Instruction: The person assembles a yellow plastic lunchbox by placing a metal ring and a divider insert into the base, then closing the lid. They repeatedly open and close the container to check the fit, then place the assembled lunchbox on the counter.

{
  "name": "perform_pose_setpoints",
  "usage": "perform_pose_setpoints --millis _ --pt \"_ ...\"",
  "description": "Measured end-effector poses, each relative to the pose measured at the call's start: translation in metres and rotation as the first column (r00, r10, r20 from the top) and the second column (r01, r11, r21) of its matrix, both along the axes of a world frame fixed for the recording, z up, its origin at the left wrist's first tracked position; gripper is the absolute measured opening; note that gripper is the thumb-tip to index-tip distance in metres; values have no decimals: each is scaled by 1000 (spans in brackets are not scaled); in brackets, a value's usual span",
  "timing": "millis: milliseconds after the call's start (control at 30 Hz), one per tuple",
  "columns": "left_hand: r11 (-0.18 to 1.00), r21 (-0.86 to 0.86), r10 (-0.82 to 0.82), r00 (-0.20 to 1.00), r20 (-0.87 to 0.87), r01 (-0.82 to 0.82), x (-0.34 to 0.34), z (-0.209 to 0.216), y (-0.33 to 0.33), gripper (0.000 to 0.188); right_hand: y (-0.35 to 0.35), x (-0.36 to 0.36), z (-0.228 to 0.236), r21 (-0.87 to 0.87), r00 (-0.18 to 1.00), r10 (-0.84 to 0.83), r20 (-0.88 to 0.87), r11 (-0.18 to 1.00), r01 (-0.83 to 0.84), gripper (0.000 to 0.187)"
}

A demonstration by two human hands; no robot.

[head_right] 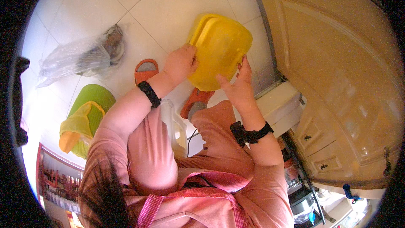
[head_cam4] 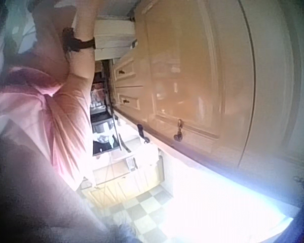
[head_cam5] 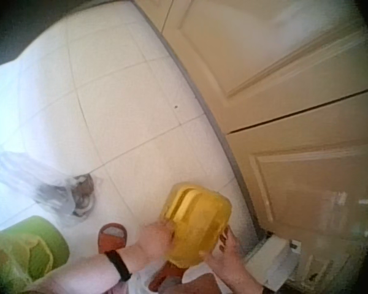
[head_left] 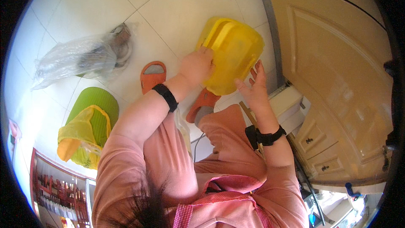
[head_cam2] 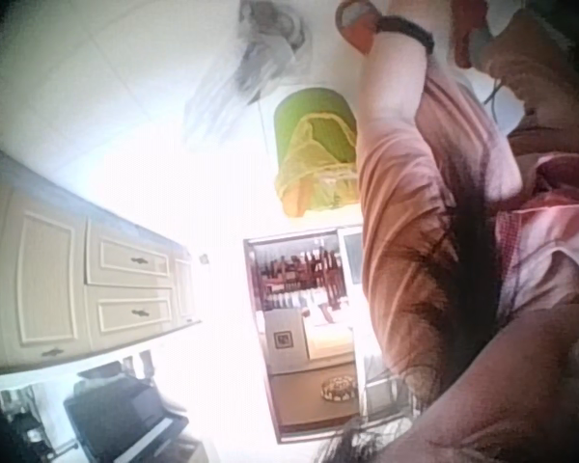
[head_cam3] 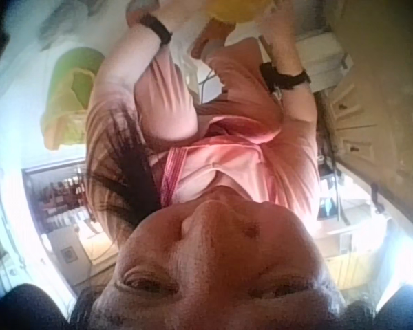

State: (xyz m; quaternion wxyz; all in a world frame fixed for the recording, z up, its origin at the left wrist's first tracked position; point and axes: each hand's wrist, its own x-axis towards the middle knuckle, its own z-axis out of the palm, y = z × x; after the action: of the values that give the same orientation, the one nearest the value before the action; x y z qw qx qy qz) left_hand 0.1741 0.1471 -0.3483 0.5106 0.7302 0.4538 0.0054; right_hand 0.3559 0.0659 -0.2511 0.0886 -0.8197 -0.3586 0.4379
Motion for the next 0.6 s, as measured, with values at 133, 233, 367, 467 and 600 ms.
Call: perform_pose_setpoints --millis 133,233,367,467,600 --pt "993 111 16 975 224 -42 6 16 -11 19 6 -14 6 9 998 -40 52 999 39 115" --pt "993 110 13 961 275 -45 11 26 -15 18 3 -11 12 -37 991 -117 67 992 120 117" --pt "999 37 -6 950 313 -6 9 36 -8 18 -3 -1 11 -72 962 -266 -66 962 262 111" --pt "999 33 4 967 254 -13 -11 40 0 17 -9 9 10 -89 952 -265 -151 963 254 104" --pt "972 85 199 960 196 -219 -66 28 14 14 -16 23 13 -61 930 -276 -242 961 269 102"
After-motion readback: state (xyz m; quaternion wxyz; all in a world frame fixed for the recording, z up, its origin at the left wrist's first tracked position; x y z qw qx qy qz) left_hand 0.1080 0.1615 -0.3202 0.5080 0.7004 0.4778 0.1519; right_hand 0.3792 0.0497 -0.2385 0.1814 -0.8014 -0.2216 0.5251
